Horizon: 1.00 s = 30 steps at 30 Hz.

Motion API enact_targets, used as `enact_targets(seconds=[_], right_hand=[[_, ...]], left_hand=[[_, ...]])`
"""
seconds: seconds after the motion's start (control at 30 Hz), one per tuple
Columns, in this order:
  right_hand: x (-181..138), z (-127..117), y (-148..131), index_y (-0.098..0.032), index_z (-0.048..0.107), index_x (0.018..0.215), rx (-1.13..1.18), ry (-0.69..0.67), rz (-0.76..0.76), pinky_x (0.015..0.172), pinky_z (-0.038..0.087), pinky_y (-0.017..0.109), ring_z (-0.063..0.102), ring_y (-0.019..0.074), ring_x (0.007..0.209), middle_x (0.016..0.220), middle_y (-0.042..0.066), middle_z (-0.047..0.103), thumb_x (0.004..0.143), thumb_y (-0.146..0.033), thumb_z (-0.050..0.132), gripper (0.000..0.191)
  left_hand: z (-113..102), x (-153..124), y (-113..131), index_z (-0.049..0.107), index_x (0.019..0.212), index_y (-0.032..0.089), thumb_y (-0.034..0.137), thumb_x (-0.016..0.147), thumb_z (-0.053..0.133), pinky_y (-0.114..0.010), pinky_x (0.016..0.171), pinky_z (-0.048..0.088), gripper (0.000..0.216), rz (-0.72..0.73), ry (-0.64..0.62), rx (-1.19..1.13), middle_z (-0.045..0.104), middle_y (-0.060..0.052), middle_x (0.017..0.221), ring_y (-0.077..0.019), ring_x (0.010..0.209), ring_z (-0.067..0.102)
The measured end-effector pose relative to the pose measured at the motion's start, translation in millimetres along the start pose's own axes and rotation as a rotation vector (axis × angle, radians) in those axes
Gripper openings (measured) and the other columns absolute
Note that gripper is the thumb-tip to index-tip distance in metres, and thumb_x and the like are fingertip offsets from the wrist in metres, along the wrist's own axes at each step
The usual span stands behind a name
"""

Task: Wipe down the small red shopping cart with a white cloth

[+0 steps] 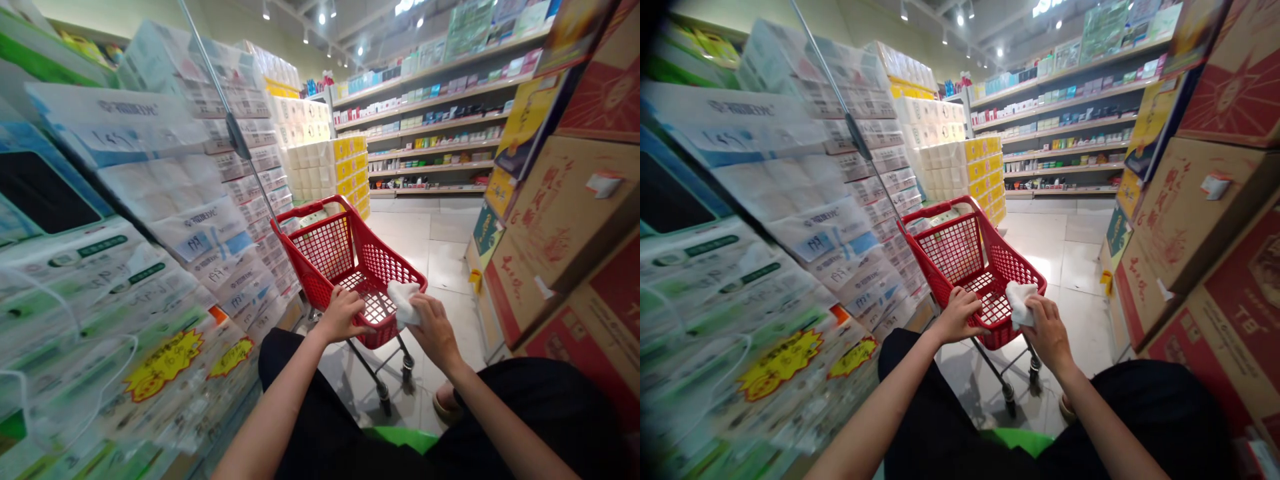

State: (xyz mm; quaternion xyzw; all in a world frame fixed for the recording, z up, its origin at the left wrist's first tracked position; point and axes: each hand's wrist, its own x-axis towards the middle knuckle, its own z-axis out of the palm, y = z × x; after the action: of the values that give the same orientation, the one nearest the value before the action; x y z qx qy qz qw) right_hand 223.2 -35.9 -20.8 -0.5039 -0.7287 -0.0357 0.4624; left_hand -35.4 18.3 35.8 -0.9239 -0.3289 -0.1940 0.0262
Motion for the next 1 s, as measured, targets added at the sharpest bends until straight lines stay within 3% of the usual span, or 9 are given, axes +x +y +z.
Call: enact_targets(seconds=[0.13, 0.3, 0.37, 0.53, 0.63, 0.7, 0.83, 1.0], right_hand=[[-24.7, 29.0, -39.0, -0.025, 0.045, 0.099, 0.113, 0.036, 0.030, 0.081, 0.051, 0.039, 0.054, 0.0252, 0.105, 0.109, 0.009, 0.051, 0.079, -0.023, 0.062, 0.027], [-47.4, 53.9, -55.8, -0.025, 0.037, 0.115, 0.233, 0.107, 0.068, 0.079, 0.050, 0.039, 0.056, 0.0224, 0.096, 0.107, 0.007, 0.050, 0.080, -0.022, 0.059, 0.041], [-46.7, 53.6, -45.0, -0.026, 0.036, 0.119, 0.236, 0.147, 0.133, 0.081, 0.049, 0.040, 0.055, 0.0229, 0.098, 0.109, 0.007, 0.050, 0.082, -0.026, 0.058, 0.043], [-14.8, 36.3, 9.9, -0.025, 0.036, 0.123, 0.134, 0.391, 0.487, 0.091, 0.044, 0.046, 0.050, 0.0270, 0.111, 0.121, 0.010, 0.044, 0.083, -0.037, 0.051, 0.045], [9.4, 26.2, 38.2, -0.024, 0.038, 0.123, 0.117, 0.391, 0.537, 0.096, 0.040, 0.048, 0.046, 0.0289, 0.117, 0.124, 0.012, 0.041, 0.081, -0.038, 0.050, 0.046], [16.4, 25.1, 42.2, -0.023, 0.038, 0.121, 0.131, 0.388, 0.578, 0.096, 0.039, 0.049, 0.046, 0.0294, 0.116, 0.124, 0.012, 0.041, 0.080, -0.038, 0.050, 0.046], [-3.3, 38.8, 6.6, -0.024, 0.038, 0.117, 0.181, 0.379, 0.584, 0.092, 0.041, 0.046, 0.048, 0.0280, 0.111, 0.119, 0.010, 0.043, 0.081, -0.037, 0.049, 0.040], [-43.7, 65.2, -48.9, -0.026, 0.038, 0.116, 0.320, 0.230, 0.498, 0.089, 0.043, 0.042, 0.052, 0.0245, 0.103, 0.114, 0.007, 0.047, 0.083, -0.034, 0.050, 0.036]], left_hand=[[-7.0, -0.4, 12.7, 0.066, 0.088, 0.024, 0.056, 0.076, 0.067, -0.048, 0.110, 0.014, 0.034, 0.007, -0.013, -0.052, 0.058, -0.002, 0.101, -0.0212, 0.099, 0.049], [-12.5, -1.5, 26.3, 0.069, 0.092, 0.030, 0.051, 0.075, 0.069, -0.056, 0.113, 0.001, 0.027, 0.033, -0.071, -0.022, 0.060, 0.000, 0.103, -0.0242, 0.104, 0.047], [-10.8, -1.2, 28.2, 0.069, 0.090, 0.030, 0.050, 0.077, 0.068, -0.057, 0.113, -0.002, 0.024, 0.027, -0.074, -0.030, 0.061, 0.000, 0.101, -0.0235, 0.104, 0.046], [-5.2, 1.7, 28.8, 0.068, 0.085, 0.027, 0.056, 0.081, 0.064, -0.058, 0.113, -0.004, 0.030, 0.027, -0.072, -0.070, 0.061, 0.000, 0.098, -0.0224, 0.105, 0.045], [-3.9, 4.8, 29.8, 0.068, 0.084, 0.026, 0.057, 0.081, 0.064, -0.059, 0.112, -0.004, 0.031, 0.030, -0.067, -0.079, 0.060, -0.001, 0.098, -0.0221, 0.104, 0.045], [-2.8, 7.9, 30.9, 0.068, 0.084, 0.026, 0.055, 0.081, 0.064, -0.060, 0.112, -0.004, 0.029, 0.024, -0.062, -0.080, 0.060, -0.001, 0.098, -0.0222, 0.104, 0.045], [1.5, 15.6, 32.9, 0.069, 0.086, 0.028, 0.051, 0.079, 0.068, -0.061, 0.111, -0.003, 0.024, 0.001, -0.053, -0.065, 0.059, -0.001, 0.104, -0.0241, 0.108, 0.043], [4.3, 21.2, 35.4, 0.070, 0.089, 0.029, 0.047, 0.078, 0.069, -0.061, 0.111, -0.002, 0.021, -0.019, -0.037, -0.056, 0.058, -0.001, 0.105, -0.0247, 0.110, 0.042]])
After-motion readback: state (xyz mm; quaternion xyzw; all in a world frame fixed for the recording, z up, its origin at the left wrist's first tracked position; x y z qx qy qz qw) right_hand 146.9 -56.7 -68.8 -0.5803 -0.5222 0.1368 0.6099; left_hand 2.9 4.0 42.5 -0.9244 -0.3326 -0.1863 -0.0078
